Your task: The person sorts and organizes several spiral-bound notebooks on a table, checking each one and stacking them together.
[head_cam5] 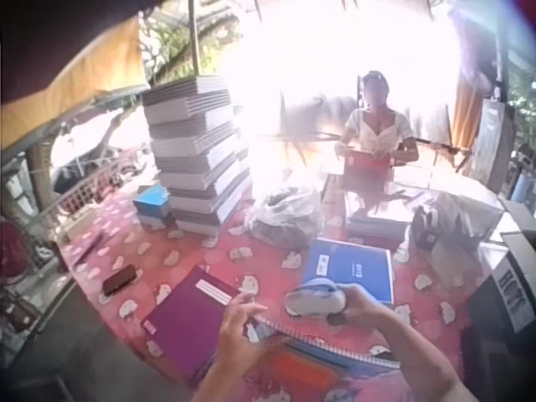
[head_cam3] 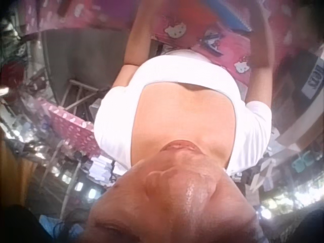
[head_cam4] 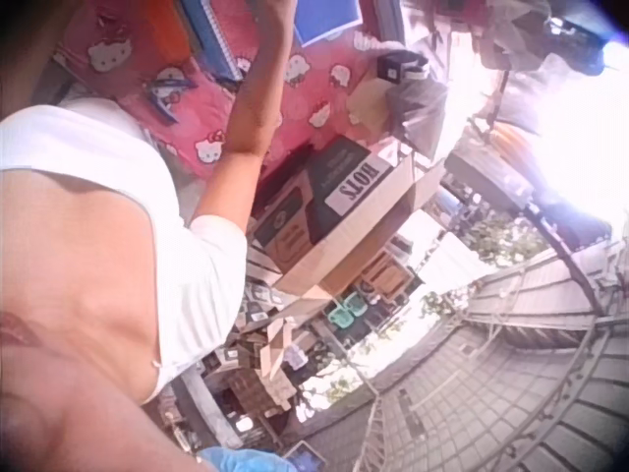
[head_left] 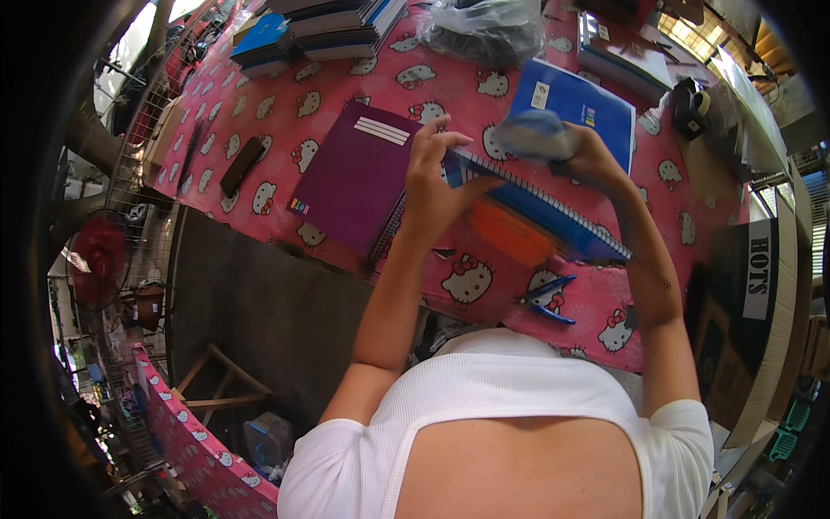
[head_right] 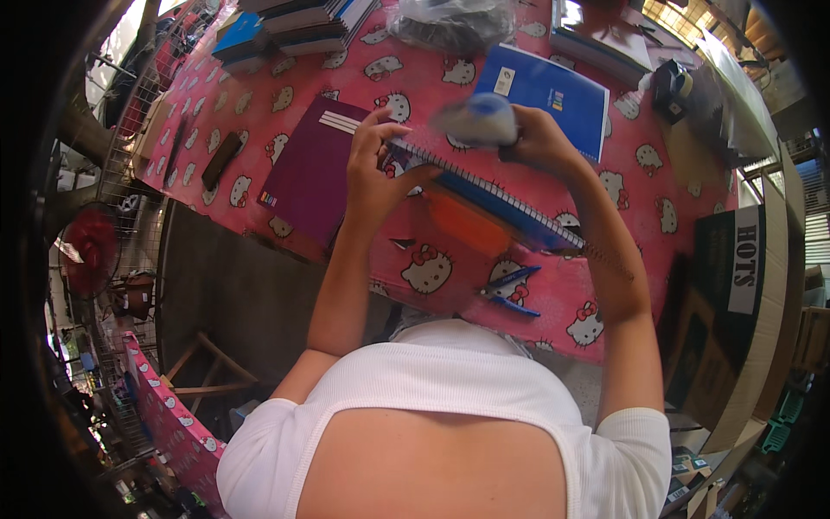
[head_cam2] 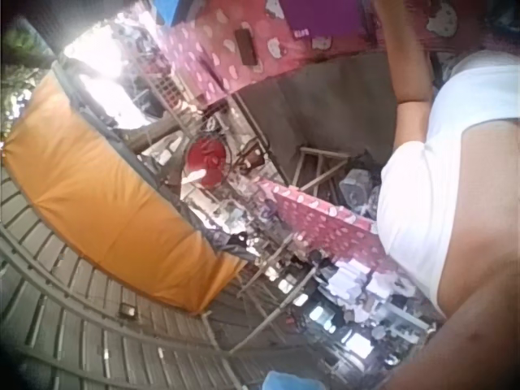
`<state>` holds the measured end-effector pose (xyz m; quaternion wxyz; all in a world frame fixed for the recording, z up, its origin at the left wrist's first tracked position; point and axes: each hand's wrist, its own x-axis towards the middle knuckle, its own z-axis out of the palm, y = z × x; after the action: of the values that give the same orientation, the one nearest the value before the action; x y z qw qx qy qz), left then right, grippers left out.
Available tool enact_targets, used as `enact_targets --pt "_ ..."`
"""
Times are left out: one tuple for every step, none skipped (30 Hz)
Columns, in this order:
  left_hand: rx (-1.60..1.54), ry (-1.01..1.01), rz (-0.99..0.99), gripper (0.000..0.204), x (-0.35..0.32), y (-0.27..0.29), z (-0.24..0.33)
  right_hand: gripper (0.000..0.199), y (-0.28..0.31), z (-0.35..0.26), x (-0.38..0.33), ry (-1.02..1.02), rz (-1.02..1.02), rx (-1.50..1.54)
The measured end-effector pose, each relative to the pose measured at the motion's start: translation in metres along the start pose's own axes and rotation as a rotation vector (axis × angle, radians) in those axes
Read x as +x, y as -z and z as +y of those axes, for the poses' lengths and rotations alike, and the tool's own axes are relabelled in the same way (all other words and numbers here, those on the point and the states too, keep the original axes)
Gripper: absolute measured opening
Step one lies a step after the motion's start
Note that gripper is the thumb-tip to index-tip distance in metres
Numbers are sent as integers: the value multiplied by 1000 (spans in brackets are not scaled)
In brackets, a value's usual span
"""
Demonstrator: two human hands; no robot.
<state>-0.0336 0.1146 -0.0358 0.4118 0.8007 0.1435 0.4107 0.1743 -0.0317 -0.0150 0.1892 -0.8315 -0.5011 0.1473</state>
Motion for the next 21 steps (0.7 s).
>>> enact_targets --pt "-78 33 18 63 -2 2 -10 58 3 -6 -5 104 -43 503" --pt "-77 37 15 63 -3 2 -10 61 2 -9 -12 187 -89 1018" --pt "-230 140 3 61 -3 1 -10 62 -2 -18 -6 320 -17 671" --pt "-383 243 -8 59 -4 0 -10 62 -5 -14 3 318 -19 675" --pt "-383 235 -5 59 -3 1 -8 59 -4 -13 16 160 -14 409" --pt "-547 281 42 53 -3 1 -6 56 -2 -12 24 2 -5 144" --pt "-713 325 88 50 -1 2 -5 56 -1 -10 24 6 2 140" --pt "-707 327 99 50 -3 6 -8 52 -3 -18 21 85 -21 264" --pt "-687 353 82 46 -5 10 -13 48 -5 -27 18 163 -44 388" --pt "-668 378 64 43 -7 13 -17 44 -7 -33 18 239 -67 513" --pt "-668 372 56 43 -7 12 -17 45 -9 -30 33 124 53 94" --pt "-669 378 85 40 -7 12 -17 45 -11 -24 31 120 64 95" --pt "-670 384 112 37 -6 11 -16 45 -12 -16 26 183 35 458" --pt "-669 384 115 37 -6 12 -16 45 -11 -18 22 251 -11 821" --pt "-695 423 125 36 -6 13 -16 46 -10 -27 13 307 -53 746" --pt "-722 462 132 34 -5 13 -15 46 -11 -24 10 306 -54 746" --pt "-721 468 121 34 -8 15 -14 45 -15 -17 2 128 24 479" --pt "-666 464 85 31 -6 19 -14 45 -17 -9 -1 -37 98 202" --pt "-611 460 49 28 -5 21 -15 45 -18 2 -20 -115 270 256" --pt "-602 457 68 28 -4 27 -13 45 -22 19 -44 -176 429 313" --pt "-768 441 15 25 4 24 -5 43 -29 64 -71 -208 726 -15"
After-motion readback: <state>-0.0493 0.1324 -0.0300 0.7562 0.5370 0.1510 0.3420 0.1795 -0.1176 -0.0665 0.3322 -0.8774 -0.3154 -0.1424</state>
